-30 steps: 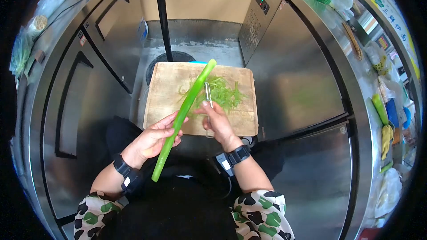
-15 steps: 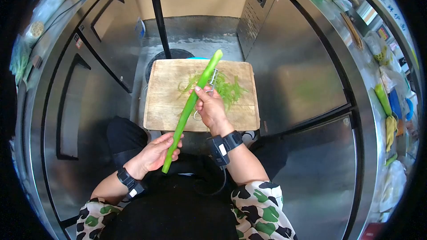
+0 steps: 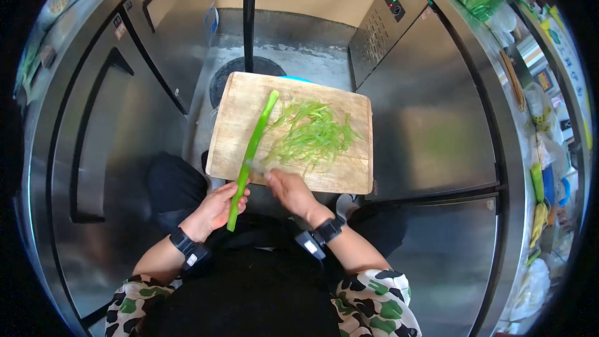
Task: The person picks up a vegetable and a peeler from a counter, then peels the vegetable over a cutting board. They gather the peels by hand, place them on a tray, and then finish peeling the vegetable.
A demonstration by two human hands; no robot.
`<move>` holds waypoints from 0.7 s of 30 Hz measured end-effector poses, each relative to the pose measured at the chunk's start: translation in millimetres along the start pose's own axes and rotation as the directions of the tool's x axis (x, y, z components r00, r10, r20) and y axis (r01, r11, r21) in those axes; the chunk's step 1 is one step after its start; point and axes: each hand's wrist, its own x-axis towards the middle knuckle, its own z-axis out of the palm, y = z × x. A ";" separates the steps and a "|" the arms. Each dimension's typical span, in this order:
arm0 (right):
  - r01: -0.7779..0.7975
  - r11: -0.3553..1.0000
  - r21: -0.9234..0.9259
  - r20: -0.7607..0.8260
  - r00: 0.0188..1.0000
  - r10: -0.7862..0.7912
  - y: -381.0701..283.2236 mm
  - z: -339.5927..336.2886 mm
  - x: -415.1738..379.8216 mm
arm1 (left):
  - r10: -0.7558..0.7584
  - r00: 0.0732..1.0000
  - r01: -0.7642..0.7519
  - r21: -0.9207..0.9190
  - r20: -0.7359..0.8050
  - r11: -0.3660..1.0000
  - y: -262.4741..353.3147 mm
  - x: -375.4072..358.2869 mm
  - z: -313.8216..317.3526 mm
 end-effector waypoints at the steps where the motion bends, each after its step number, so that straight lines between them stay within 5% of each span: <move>1: 0.118 0.982 -0.146 0.056 0.992 -0.111 -3.6 2.7 -7.0 | 0.004 1.000 -0.004 -0.010 0.001 1.000 -0.3 -0.6 -3.2; 5: 0.244 0.904 -0.350 0.259 0.953 -0.157 -13.0 18.8 -13.0 | 0.018 1.000 -0.016 -0.070 0.026 0.997 3.0 -3.6 -7.7; 12: 0.187 0.834 -0.519 0.193 0.976 -0.099 9.6 26.5 20.8 | -0.005 1.000 0.006 -0.089 0.010 0.996 9.8 -10.5 -8.2; 14: 0.141 0.824 -0.549 0.087 0.990 -0.111 24.9 19.6 45.3 | -0.023 0.999 0.026 -0.096 0.029 0.995 12.3 -11.2 -9.0; 17: -0.162 0.689 -0.706 -0.126 0.987 0.103 25.8 -12.4 103.9 | -0.031 0.998 0.035 -0.074 0.058 0.997 15.8 -15.6 -4.8; 21: -0.323 0.695 -0.642 -0.388 0.919 0.068 28.1 -68.3 145.9 | -0.036 0.997 0.037 -0.015 0.067 0.999 21.1 -29.9 2.2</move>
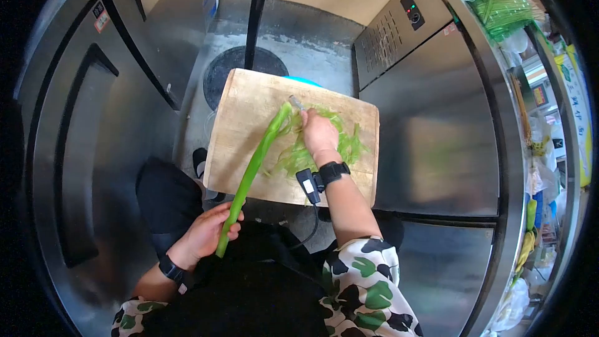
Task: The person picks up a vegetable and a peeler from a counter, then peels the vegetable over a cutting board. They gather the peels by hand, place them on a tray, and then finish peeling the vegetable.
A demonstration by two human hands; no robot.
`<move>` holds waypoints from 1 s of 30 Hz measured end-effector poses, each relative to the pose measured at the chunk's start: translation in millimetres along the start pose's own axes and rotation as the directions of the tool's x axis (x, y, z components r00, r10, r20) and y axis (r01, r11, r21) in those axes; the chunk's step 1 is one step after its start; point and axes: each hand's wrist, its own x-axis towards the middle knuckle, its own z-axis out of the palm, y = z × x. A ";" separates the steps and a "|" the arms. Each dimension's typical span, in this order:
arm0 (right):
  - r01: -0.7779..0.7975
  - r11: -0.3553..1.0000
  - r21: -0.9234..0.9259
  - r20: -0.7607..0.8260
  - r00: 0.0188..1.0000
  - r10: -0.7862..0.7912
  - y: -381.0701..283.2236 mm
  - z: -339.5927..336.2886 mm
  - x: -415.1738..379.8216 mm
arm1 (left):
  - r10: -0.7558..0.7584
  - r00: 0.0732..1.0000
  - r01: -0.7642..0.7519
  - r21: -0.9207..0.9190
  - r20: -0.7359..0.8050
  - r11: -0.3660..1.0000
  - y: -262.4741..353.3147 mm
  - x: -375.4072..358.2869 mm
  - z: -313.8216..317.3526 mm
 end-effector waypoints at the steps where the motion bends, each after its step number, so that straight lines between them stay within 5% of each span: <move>1: -0.021 1.000 0.022 -0.040 0.999 0.022 -1.9 -8.1 5.2 | 0.006 1.000 -0.006 0.012 -0.025 1.000 -0.8 -2.9 0.3; 3: -0.284 0.828 0.484 0.282 0.946 0.160 -8.2 -13.5 -14.8 | 0.015 0.999 -0.014 0.031 -0.045 0.999 -3.7 -5.2 -4.2; 4: -0.296 0.692 0.658 0.349 0.935 0.068 -7.1 -1.2 -34.2 | 0.017 0.999 -0.015 0.051 -0.045 0.999 -4.3 -6.1 -5.1; 6: -0.437 0.503 0.746 0.481 0.875 0.046 -28.6 17.0 -70.7 | 0.042 0.999 -0.038 0.126 -0.026 0.991 -5.5 -6.4 -3.2; 11: -0.476 -0.065 0.877 0.475 0.879 -0.023 -56.4 37.7 -91.4 | 0.158 0.986 -0.168 0.418 0.058 0.893 -13.6 -8.0 -5.0; 20: -0.312 -0.199 0.929 0.238 0.916 -0.322 -65.9 -43.5 -128.2 | 0.109 0.975 -0.185 0.445 0.191 0.876 1.9 -10.8 47.4; 30: -0.165 -0.211 0.963 0.109 0.961 -0.253 -35.9 -84.9 -175.4 | 0.101 0.929 -0.259 0.429 0.356 0.866 6.2 -4.4 121.0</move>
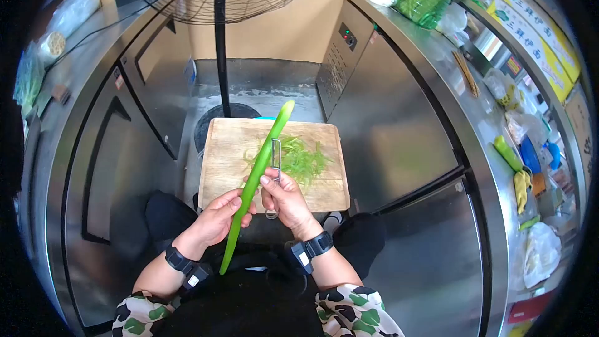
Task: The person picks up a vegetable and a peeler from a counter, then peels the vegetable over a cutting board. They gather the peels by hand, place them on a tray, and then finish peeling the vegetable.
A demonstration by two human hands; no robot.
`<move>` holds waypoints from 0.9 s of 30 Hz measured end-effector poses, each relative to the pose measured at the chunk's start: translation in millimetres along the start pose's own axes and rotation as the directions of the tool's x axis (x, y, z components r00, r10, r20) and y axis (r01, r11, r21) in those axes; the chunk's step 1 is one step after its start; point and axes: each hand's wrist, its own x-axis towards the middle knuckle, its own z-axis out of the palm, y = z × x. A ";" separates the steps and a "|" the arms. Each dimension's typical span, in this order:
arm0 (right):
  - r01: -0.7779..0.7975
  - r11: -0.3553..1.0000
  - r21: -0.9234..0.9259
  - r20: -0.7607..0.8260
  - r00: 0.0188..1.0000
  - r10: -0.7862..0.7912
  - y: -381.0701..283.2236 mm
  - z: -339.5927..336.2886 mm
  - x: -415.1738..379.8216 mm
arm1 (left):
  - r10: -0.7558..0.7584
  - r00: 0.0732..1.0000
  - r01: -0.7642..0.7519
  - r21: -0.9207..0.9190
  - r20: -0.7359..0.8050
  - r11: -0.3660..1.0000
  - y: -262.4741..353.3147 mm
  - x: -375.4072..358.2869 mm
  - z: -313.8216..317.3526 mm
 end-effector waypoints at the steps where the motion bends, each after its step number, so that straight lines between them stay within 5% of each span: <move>1: 0.016 1.000 -0.003 -0.011 1.000 -0.016 -1.5 -4.0 -4.3 | -0.012 1.000 0.012 0.010 0.001 1.000 -1.0 2.0 4.4; 11: 0.120 0.986 0.116 -0.110 0.988 -0.107 -8.2 -32.5 -32.9 | -0.072 0.997 0.066 0.162 0.032 0.985 -14.2 17.7 26.0; 22: 0.428 0.882 0.199 -0.268 0.889 -0.371 -61.6 -48.3 -68.9 | -0.057 0.997 0.026 0.482 0.050 0.876 -24.4 23.9 33.5; 27: 0.491 0.871 0.016 -0.453 0.780 -0.431 -74.4 -48.3 -81.6 | -0.072 0.996 0.040 0.491 0.046 0.870 -8.3 22.1 40.0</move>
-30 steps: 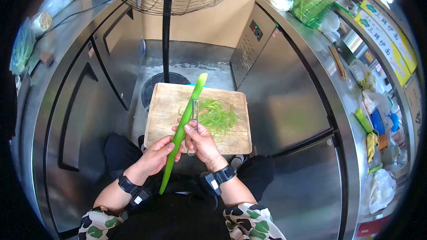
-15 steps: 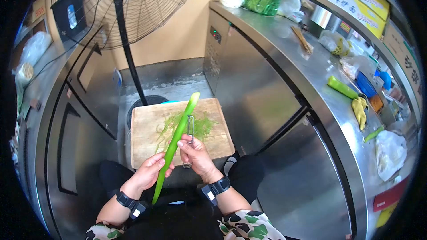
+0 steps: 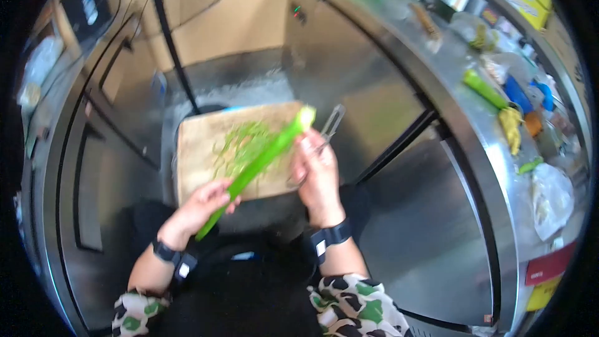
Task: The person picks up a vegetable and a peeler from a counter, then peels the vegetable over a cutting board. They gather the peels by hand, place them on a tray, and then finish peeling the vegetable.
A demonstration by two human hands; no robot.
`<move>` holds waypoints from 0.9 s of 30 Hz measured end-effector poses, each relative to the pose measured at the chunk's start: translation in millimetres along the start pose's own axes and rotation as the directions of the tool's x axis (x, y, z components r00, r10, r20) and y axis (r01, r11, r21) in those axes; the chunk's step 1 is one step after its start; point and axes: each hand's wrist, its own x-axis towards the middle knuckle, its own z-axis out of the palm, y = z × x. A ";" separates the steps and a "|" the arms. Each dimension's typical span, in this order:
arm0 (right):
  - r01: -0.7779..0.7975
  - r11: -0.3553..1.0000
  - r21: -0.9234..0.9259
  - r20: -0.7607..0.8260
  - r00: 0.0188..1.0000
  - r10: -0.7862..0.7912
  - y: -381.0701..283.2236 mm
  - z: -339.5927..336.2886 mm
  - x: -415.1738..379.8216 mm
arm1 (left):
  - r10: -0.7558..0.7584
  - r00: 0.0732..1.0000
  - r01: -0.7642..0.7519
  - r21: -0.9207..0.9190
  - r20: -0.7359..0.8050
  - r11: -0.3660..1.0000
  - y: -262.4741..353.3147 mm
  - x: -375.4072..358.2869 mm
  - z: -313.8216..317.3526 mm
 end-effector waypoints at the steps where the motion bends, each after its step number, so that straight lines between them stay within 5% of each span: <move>1: -0.017 0.999 -0.027 0.030 0.999 0.018 0.7 -1.3 -1.0 | 0.013 0.999 -0.014 -0.051 -0.033 0.999 4.4 -0.5 -2.1; 6: -0.204 0.978 -0.040 0.066 0.976 0.206 22.1 -17.4 -5.5 | 0.221 0.972 -0.229 -0.550 -0.082 0.803 24.4 11.8 -20.0; 18: -0.428 0.891 -0.154 0.203 0.868 0.452 47.4 -20.1 -22.4 | 0.244 0.942 -0.292 -0.921 -0.230 0.257 7.2 14.3 -56.9; 21: -0.481 0.856 -0.193 0.249 0.819 0.516 53.0 -14.8 -28.9 | 0.234 0.935 -0.314 -0.927 -0.265 0.207 0.4 13.2 -62.5; 24: -0.468 0.818 -0.334 0.188 0.817 0.545 59.9 -10.7 -32.6 | 0.309 0.913 -0.385 -0.811 -0.266 0.439 -12.9 8.9 -73.1; 27: -0.468 0.776 -0.423 0.168 0.801 0.575 62.1 -12.8 -36.3 | 0.204 0.913 -0.406 -0.815 -0.352 0.412 -22.2 7.0 -73.9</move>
